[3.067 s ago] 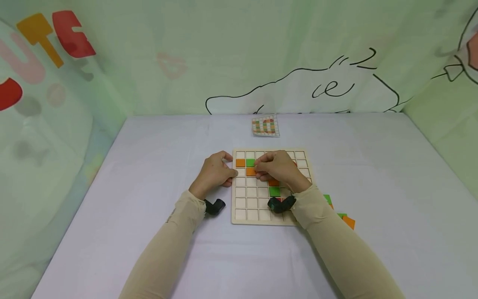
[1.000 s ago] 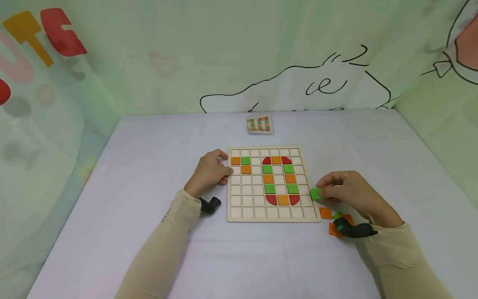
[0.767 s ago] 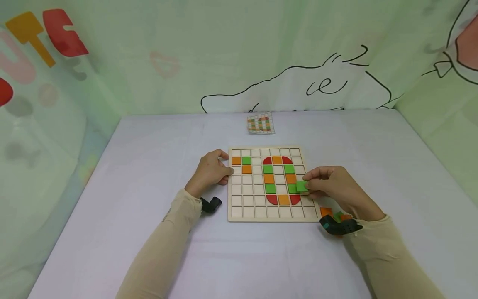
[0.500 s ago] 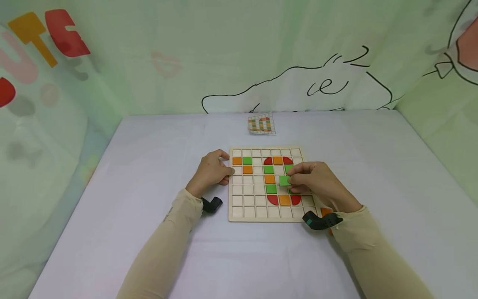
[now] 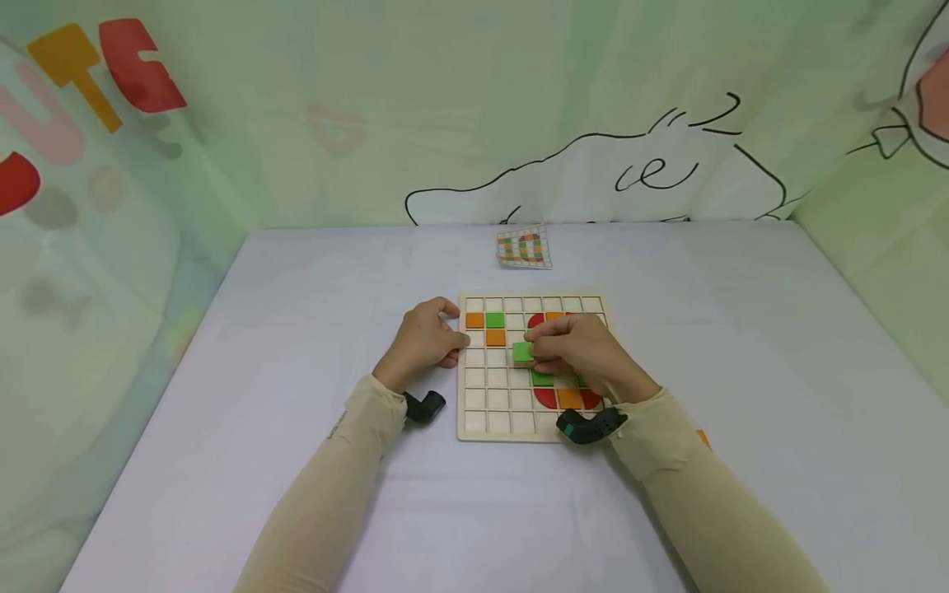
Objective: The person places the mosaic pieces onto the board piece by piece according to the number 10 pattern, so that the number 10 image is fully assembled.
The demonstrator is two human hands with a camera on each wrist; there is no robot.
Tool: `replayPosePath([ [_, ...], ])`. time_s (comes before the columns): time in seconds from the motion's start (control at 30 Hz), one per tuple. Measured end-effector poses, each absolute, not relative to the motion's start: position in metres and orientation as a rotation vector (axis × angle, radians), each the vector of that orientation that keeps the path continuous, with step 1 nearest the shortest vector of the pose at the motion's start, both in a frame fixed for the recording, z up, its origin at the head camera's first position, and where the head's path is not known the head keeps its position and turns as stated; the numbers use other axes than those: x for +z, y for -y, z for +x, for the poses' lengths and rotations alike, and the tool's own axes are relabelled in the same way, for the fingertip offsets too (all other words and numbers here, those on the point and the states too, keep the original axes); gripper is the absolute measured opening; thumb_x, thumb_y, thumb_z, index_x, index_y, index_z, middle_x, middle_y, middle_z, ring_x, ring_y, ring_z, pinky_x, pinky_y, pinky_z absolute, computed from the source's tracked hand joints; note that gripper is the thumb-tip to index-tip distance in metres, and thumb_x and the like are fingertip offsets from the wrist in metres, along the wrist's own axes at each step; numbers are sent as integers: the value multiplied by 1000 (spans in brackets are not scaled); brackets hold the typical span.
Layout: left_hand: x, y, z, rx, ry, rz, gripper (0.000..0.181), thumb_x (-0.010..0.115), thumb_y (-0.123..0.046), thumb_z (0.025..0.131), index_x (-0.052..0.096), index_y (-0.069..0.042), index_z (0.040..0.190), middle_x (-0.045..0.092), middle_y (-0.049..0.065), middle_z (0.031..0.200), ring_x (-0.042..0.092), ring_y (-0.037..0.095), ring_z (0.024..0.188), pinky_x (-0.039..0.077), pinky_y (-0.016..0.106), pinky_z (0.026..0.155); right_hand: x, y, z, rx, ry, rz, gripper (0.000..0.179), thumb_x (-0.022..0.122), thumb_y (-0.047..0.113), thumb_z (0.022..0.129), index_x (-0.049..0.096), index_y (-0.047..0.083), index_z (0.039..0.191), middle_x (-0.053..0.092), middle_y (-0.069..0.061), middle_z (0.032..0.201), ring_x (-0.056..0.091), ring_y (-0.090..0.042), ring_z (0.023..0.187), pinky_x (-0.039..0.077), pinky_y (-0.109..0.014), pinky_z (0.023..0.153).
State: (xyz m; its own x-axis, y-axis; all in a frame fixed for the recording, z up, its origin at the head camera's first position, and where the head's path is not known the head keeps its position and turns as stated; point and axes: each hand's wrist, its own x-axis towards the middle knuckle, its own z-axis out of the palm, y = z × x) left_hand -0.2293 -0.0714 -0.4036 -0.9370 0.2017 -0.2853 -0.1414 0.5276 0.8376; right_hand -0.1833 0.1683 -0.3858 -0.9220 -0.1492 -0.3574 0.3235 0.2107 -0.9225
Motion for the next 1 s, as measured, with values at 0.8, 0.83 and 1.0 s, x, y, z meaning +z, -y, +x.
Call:
replayPosePath([
  [0.8, -405, 71, -230, 1365, -2427, 56, 41, 78, -6, 91, 59, -3, 128, 68, 9, 81, 65, 12, 53, 58, 24, 54, -382, -132, -197, -1603, -2198, 306, 17, 72, 5, 96, 72, -4, 111, 74, -11, 92, 70, -15, 70, 62, -25, 67],
  [0.83, -404, 71, -230, 1365, -2428, 58, 41, 78, -6, 91, 59, -3, 128, 68, 9, 81, 65, 12, 53, 58, 24, 54, -382, -132, -198, -1598, -2204, 305, 17, 72, 5, 96, 73, -4, 110, 74, -11, 91, 70, -15, 70, 62, -25, 66],
  [1.0, -403, 71, -229, 1369, -2429, 58, 41, 77, -5, 91, 59, -3, 127, 67, 9, 79, 64, 12, 52, 58, 24, 54, -383, -130, -198, -1591, -2221, 288, 15, 72, 5, 96, 72, -5, 107, 73, -12, 88, 69, -15, 69, 61, -24, 65],
])
